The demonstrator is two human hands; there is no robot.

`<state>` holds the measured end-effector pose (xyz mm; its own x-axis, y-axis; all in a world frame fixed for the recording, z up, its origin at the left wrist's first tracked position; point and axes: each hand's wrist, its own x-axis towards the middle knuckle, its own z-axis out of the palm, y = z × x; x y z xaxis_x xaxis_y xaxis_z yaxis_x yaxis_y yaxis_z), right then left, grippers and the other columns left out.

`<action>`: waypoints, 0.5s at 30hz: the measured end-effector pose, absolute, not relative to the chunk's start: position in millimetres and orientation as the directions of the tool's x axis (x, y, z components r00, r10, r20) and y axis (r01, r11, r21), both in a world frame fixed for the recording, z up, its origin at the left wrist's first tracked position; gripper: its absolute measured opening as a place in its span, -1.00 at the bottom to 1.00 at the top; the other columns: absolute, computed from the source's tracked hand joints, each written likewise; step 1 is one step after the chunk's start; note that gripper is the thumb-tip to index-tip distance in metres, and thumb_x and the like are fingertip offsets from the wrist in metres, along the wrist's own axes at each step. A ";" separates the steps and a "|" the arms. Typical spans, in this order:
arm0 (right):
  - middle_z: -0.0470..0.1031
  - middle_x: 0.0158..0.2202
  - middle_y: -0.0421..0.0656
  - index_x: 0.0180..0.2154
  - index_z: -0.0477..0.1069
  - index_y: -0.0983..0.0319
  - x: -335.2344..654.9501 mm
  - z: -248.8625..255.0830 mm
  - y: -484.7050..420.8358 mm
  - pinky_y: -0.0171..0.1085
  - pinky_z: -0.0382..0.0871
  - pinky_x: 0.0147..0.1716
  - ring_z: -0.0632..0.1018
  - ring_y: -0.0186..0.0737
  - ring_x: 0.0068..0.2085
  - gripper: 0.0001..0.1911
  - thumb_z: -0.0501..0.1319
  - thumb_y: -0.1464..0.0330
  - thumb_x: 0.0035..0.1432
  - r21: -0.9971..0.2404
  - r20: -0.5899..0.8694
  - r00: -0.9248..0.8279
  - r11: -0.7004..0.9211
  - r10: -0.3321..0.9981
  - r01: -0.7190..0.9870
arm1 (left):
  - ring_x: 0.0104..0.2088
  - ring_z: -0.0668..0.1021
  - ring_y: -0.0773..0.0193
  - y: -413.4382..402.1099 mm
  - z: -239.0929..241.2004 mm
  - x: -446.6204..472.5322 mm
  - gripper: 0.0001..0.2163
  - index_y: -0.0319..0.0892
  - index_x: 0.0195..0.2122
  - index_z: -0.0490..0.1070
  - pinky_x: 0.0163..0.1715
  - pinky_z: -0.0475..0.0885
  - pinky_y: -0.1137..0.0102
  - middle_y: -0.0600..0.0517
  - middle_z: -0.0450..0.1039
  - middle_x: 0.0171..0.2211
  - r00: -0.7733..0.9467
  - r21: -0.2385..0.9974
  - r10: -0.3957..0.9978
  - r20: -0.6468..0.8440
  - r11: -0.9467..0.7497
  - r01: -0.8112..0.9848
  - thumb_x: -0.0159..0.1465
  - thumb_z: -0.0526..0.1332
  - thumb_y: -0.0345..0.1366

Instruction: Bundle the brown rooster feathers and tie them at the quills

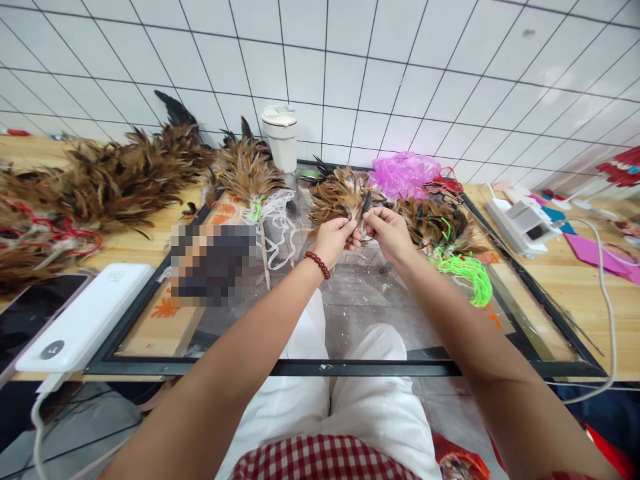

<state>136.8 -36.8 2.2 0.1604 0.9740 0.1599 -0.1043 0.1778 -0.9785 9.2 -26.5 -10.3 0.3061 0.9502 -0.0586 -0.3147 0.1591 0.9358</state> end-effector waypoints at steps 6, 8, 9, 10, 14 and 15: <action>0.31 -0.61 -0.32 -0.50 0.35 0.21 134.9 -2.1 -35.7 -0.40 0.21 -0.57 0.30 -0.46 -0.59 -0.73 0.37 0.21 -0.12 -0.977 0.181 0.177 0.197 0.968 -0.077 | -0.66 0.41 0.50 -26.6 -10.4 9.3 -0.87 -0.30 -0.49 0.40 -0.67 0.26 0.58 0.08 0.38 -0.62 0.364 0.934 0.929 -0.068 0.188 -0.305 0.19 0.24 -0.39; 0.32 -0.60 -0.33 -0.49 0.36 0.21 135.5 -2.2 -35.9 -0.40 0.21 -0.56 0.31 -0.46 -0.58 -0.74 0.37 0.22 -0.12 -0.972 0.173 0.155 0.194 0.973 -0.132 | -0.67 0.39 0.51 -26.3 -9.4 8.1 -0.85 -0.29 -0.50 0.39 -0.68 0.22 0.57 0.08 0.37 -0.62 0.380 0.925 0.923 -0.067 0.201 -0.324 0.21 0.21 -0.42; 0.33 -0.59 -0.32 -0.47 0.37 0.21 136.3 -1.8 -36.3 -0.39 0.23 -0.54 0.32 -0.46 -0.58 -0.75 0.37 0.22 -0.11 -0.969 0.155 0.109 0.173 0.982 -0.178 | -0.67 0.38 0.51 -26.3 -8.5 7.1 -0.84 -0.29 -0.50 0.38 -0.69 0.20 0.58 0.08 0.36 -0.62 0.393 0.915 0.917 -0.070 0.215 -0.340 0.23 0.19 -0.43; 0.35 -0.58 -0.30 -0.46 0.38 0.21 137.3 -1.1 -36.7 -0.38 0.25 -0.52 0.34 -0.45 -0.57 -0.75 0.36 0.21 -0.08 -0.965 0.129 0.040 0.135 0.991 -0.223 | -0.67 0.37 0.51 -26.4 -7.5 6.0 -0.84 -0.28 -0.50 0.37 -0.70 0.18 0.58 0.09 0.34 -0.62 0.407 0.906 0.911 -0.074 0.232 -0.355 0.24 0.16 -0.44; 0.43 -0.55 -0.20 -0.47 0.38 0.26 142.8 3.2 -38.8 -0.30 0.33 -0.44 0.43 -0.35 -0.51 -0.70 0.34 0.17 -0.06 -0.962 0.023 -0.232 -0.042 0.972 -0.271 | -0.68 0.34 0.54 -28.3 -2.2 0.2 -0.81 -0.29 -0.49 0.36 -0.72 0.12 0.60 0.09 0.29 -0.62 0.524 0.862 0.846 -0.103 0.338 -0.377 0.28 0.10 -0.47; 0.44 -0.55 -0.16 -0.50 0.37 0.27 144.3 4.3 -39.2 -0.27 0.34 -0.42 0.45 -0.31 -0.50 -0.67 0.35 0.15 -0.08 -0.964 -0.006 -0.291 -0.083 0.957 -0.254 | -0.68 0.33 0.55 -28.9 -0.9 -1.4 -0.80 -0.30 -0.49 0.37 -0.72 0.11 0.60 0.09 0.28 -0.63 0.565 0.851 0.817 -0.112 0.373 -0.370 0.29 0.09 -0.46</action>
